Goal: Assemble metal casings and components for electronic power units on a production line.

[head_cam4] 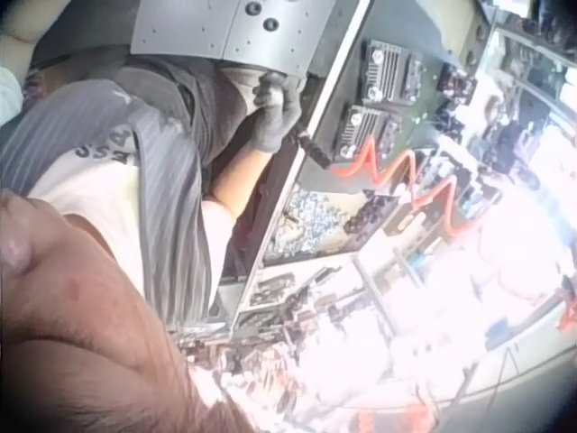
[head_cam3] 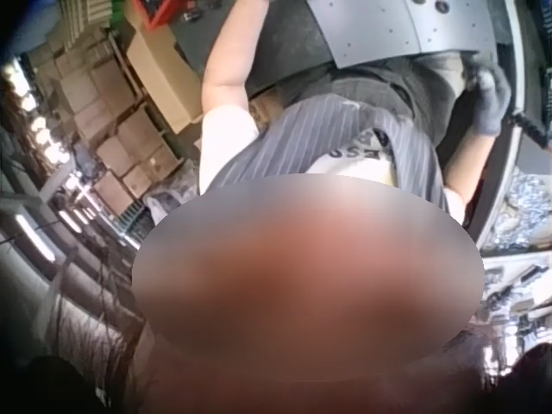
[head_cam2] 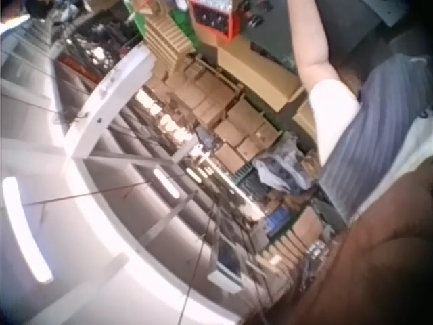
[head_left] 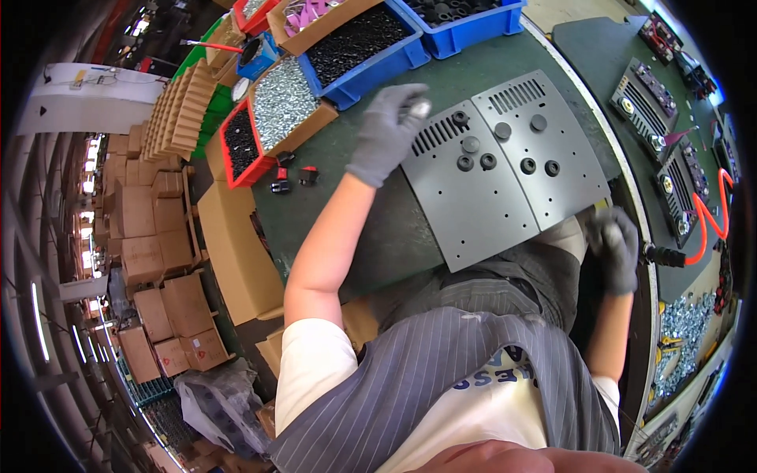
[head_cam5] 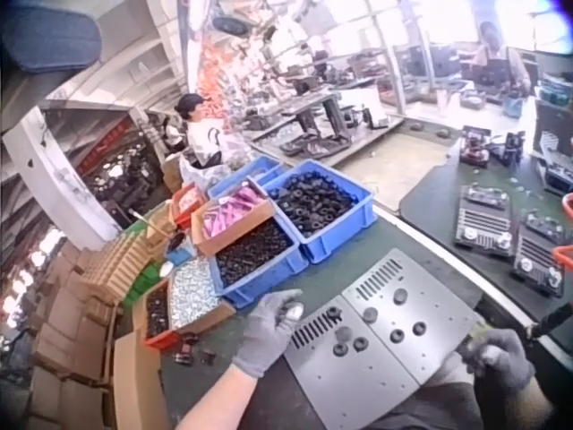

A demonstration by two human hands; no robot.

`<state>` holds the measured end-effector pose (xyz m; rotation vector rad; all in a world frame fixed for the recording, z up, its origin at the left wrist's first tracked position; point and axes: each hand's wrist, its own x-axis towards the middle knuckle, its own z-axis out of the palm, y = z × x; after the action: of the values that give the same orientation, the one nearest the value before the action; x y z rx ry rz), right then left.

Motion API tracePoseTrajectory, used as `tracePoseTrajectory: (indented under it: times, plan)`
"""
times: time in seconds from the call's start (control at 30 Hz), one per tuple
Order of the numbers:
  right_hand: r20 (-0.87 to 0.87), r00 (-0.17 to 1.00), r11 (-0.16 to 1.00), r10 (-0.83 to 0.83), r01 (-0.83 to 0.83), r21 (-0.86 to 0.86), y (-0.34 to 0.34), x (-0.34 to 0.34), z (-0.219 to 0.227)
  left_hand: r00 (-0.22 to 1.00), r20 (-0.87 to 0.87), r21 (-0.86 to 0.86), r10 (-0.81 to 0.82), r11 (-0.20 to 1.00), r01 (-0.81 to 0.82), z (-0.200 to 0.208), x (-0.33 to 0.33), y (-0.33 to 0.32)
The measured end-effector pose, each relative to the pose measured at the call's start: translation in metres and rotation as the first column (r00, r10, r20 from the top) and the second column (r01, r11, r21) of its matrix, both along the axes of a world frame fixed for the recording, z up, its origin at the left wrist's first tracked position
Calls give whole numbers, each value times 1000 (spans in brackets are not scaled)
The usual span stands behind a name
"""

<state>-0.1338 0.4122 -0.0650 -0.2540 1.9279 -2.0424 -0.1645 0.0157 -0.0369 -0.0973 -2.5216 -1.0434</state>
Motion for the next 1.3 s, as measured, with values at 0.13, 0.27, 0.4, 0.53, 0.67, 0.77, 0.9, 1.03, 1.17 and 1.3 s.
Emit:
tracePoseTrajectory:
  times: [0.13,0.27,0.4,0.53,0.67,0.77,0.9,1.03,1.17,1.3]
  plan:
    - [367,930,821,-19,-195,537,71,26,-14,958,-87,-222,273,932,-285,45,25,-83]
    - [-94,981,600,-168,178,780,129,47,-44,814,36,-458,579,734,-502,61,24,-191]
    - [-279,893,571,-353,442,691,111,44,-47,758,215,-563,616,712,-419,62,3,-246]
    - [-341,878,590,-337,479,650,114,37,-60,783,371,-506,499,816,-280,35,-27,-241]
    - [-261,907,757,-331,421,500,129,36,-74,702,438,-576,562,775,-261,25,-32,-249]
    - [-116,922,839,-370,385,385,135,36,-80,691,530,-539,491,825,-173,30,-34,-244]
    - [-71,965,913,-252,262,312,113,26,-56,639,621,-92,454,852,-516,32,-34,-257]
    - [-32,969,924,-245,243,296,119,26,-63,838,505,806,207,234,-544,47,-29,-247]
    - [-61,968,927,-243,250,279,116,23,-66,897,441,892,-29,121,-435,38,-29,-290]
    - [-77,975,929,-208,222,295,110,21,-63,890,426,900,162,23,-435,36,-31,-287]
